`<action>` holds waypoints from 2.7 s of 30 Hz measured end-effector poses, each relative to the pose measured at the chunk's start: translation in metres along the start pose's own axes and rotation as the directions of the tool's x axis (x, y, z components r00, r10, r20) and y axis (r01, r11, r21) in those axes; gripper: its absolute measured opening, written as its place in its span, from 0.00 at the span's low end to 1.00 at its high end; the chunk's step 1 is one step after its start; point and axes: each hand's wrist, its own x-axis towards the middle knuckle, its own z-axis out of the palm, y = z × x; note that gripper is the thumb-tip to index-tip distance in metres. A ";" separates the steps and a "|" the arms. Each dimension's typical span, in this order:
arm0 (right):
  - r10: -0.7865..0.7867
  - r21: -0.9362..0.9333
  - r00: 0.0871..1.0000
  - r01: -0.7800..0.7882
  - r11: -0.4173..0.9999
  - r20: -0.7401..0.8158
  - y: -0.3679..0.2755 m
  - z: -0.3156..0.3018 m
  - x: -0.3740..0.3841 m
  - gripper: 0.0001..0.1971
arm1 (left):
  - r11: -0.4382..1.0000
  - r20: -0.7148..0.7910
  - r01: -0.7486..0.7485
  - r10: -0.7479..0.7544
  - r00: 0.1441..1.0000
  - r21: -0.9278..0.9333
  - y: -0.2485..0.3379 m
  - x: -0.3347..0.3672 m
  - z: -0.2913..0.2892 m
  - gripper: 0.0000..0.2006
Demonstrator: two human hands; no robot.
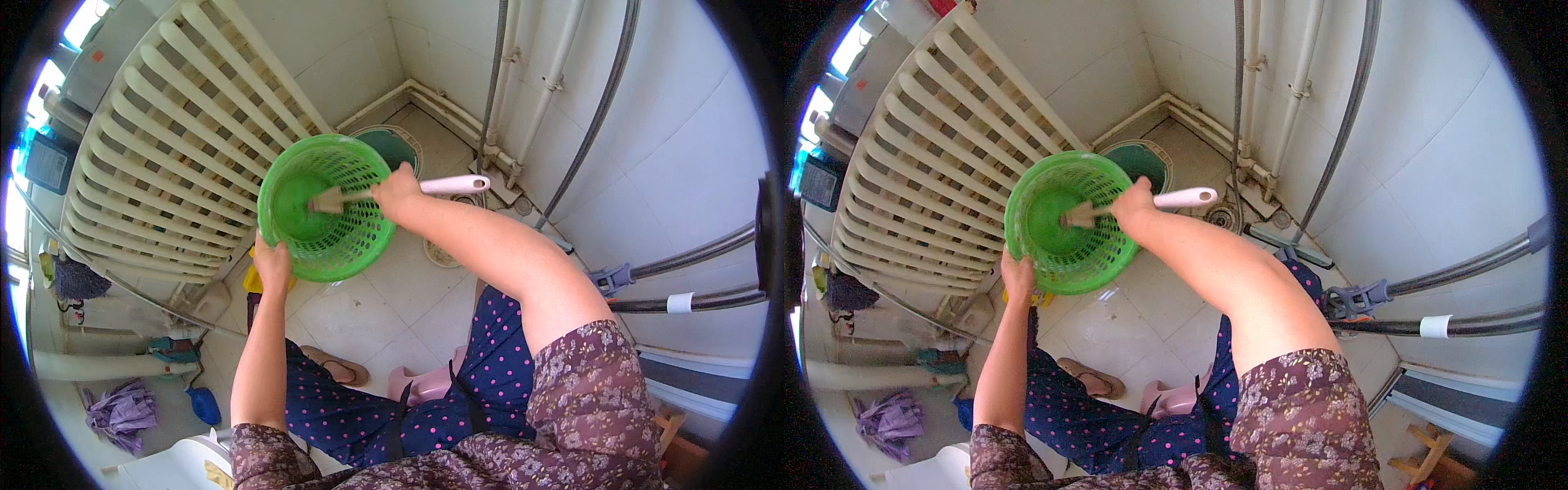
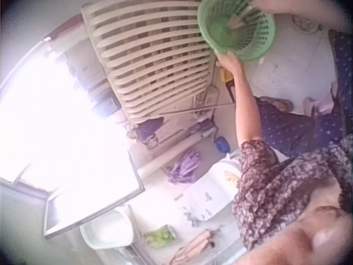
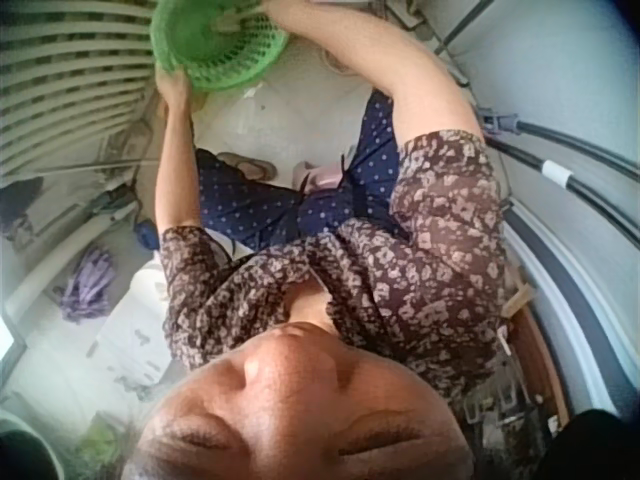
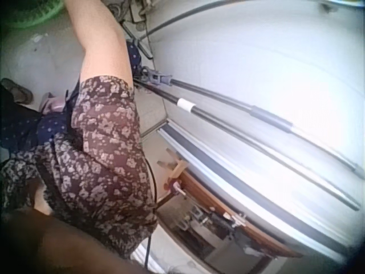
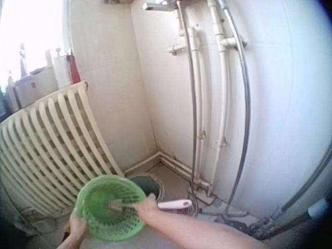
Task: The person cleans a green plastic basket using a brush and water from a bucket, then applies a cleaning agent from a yellow bottle and continues scrubbing the basket.
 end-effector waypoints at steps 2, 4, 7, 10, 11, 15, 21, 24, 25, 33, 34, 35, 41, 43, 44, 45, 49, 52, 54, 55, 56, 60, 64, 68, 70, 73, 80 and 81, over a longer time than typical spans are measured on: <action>-0.029 -0.071 0.985 0.017 0.997 -0.172 0.004 -0.011 0.010 0.16 | 0.999 0.005 -0.012 0.012 1.000 0.046 0.008 0.000 0.003 0.19; -0.062 -0.117 0.922 0.018 0.993 -0.381 0.000 -0.011 0.015 0.18 | 0.997 0.029 -0.003 0.000 1.000 0.075 0.014 0.002 0.004 0.19; -0.043 -0.127 0.887 -0.018 0.992 -0.460 -0.013 0.004 0.013 0.20 | 0.995 0.039 0.032 -0.036 0.999 0.094 0.015 0.003 0.001 0.19; 0.017 -0.031 0.974 -0.024 0.999 -0.225 -0.030 0.021 0.002 0.20 | 0.994 0.011 0.016 -0.017 1.000 0.104 0.012 0.001 0.000 0.19; 0.078 0.124 0.987 -0.061 0.990 -0.138 -0.034 0.026 -0.005 0.19 | 0.995 0.001 0.012 -0.013 1.000 0.100 0.010 0.000 0.001 0.19; -0.029 0.496 0.983 -0.067 0.865 0.184 -0.049 0.032 -0.029 0.18 | 0.999 -0.011 -0.038 0.038 0.999 0.018 0.006 -0.004 0.004 0.19; 0.043 0.820 0.994 -0.106 0.562 0.099 -0.078 0.019 -0.016 0.20 | 0.998 -0.023 0.010 -0.009 1.000 0.064 0.009 -0.012 0.002 0.17; 0.174 0.868 0.971 -0.228 0.441 0.166 -0.078 0.043 -0.006 0.20 | 0.999 -0.052 0.013 -0.010 0.999 0.045 0.015 -0.019 0.006 0.17; 0.248 0.893 0.954 -0.256 0.370 0.171 -0.077 0.053 -0.004 0.19 | 0.998 -0.039 0.020 -0.018 0.999 0.057 0.018 -0.020 0.008 0.17; -0.390 0.111 0.827 -0.468 -0.877 0.405 -0.124 0.052 0.005 0.07 | 0.988 0.007 -0.025 0.024 1.000 0.154 0.035 -0.029 0.015 0.20; -0.428 0.033 0.857 -0.456 -0.889 0.288 -0.126 0.043 0.004 0.05 | 0.992 -0.002 -0.027 0.028 1.000 0.125 0.034 -0.029 0.015 0.20; -0.190 0.188 0.940 -0.249 -0.950 0.285 -0.133 0.035 0.001 0.14 | 0.995 -0.003 -0.034 0.035 0.999 0.097 0.032 -0.030 0.013 0.20; 0.274 0.997 0.961 -0.046 0.057 0.029 -0.148 0.027 -0.010 0.20 | 0.999 0.002 -0.041 0.041 0.999 0.017 0.016 -0.036 0.010 0.19; 0.249 0.982 0.968 -0.061 0.178 0.015 -0.139 0.036 -0.009 0.20 | 0.999 -0.023 -0.046 0.045 0.999 -0.012 0.012 -0.035 0.010 0.19; 0.294 0.996 0.955 -0.064 0.065 0.042 -0.134 0.039 -0.008 0.20 | 0.999 -0.033 -0.041 0.040 0.999 -0.025 0.012 -0.036 0.010 0.19; 0.207 0.968 0.969 -0.088 -0.233 0.138 -0.126 0.041 -0.006 0.21 | 0.998 -0.048 -0.044 0.041 0.998 -0.053 0.012 -0.037 0.010 0.19; -0.147 0.448 0.926 -0.303 -0.841 0.348 -0.117 0.032 -0.014 0.22 | 0.998 -0.088 -0.014 0.019 0.996 0.066 0.019 -0.036 0.018 0.20; -0.415 0.025 0.887 -0.428 -0.903 0.203 -0.128 0.020 -0.027 0.26 | 0.996 -0.081 -0.002 0.010 0.997 0.093 0.023 -0.037 0.022 0.20; -0.471 -0.062 0.871 -0.467 -0.882 0.139 -0.129 0.019 -0.032 0.27 | 0.998 -0.112 -0.036 0.042 0.993 0.059 0.024 -0.036 0.021 0.20; -0.472 -0.070 0.872 -0.467 -0.882 0.131 -0.126 0.020 -0.031 0.26 | 0.997 -0.101 -0.016 0.024 0.995 0.077 0.024 -0.036 0.019 0.20; -0.478 -0.082 0.871 -0.471 -0.878 0.115 -0.123 0.022 -0.028 0.25 | 0.996 -0.097 -0.010 0.018 0.995 0.087 0.023 -0.037 0.018 0.20; 0.055 0.844 0.918 -0.337 -0.417 0.393 -0.099 0.037 0.000 0.24 | 0.994 -0.082 -0.032 0.041 0.996 0.106 0.021 -0.042 0.014 0.21; 0.291 0.909 0.953 -0.049 0.414 -0.081 -0.103 0.050 0.001 0.25 | 0.995 -0.054 -0.001 0.007 0.999 0.095 0.025 -0.046 0.018 0.21; 0.289 0.989 0.948 -0.114 -0.090 0.135 -0.121 0.046 -0.012 0.19 | 0.997 -0.053 -0.017 0.021 0.998 0.075 0.028 -0.046 0.021 0.22; 0.093 0.801 0.928 -0.257 -0.541 0.361 -0.131 0.040 -0.019 0.14 | 0.996 -0.065 -0.019 0.025 0.998 0.092 0.027 -0.047 0.024 0.22; -0.383 0.295 0.821 -0.524 -0.799 0.423 -0.137 0.031 -0.023 0.05 | 0.995 -0.079 -0.015 0.023 0.997 0.094 0.025 -0.045 0.027 0.23; -0.685 0.022 0.728 -0.685 -0.728 0.013 -0.101 0.039 -0.042 0.09 | 0.996 -0.068 -0.023 0.029 0.997 0.091 0.013 -0.045 0.017 0.23; -0.681 0.166 0.717 -0.697 -0.697 0.152 -0.093 0.041 -0.051 0.07 | 0.996 -0.076 -0.066 0.071 0.995 0.066 0.012 -0.045 0.015 0.24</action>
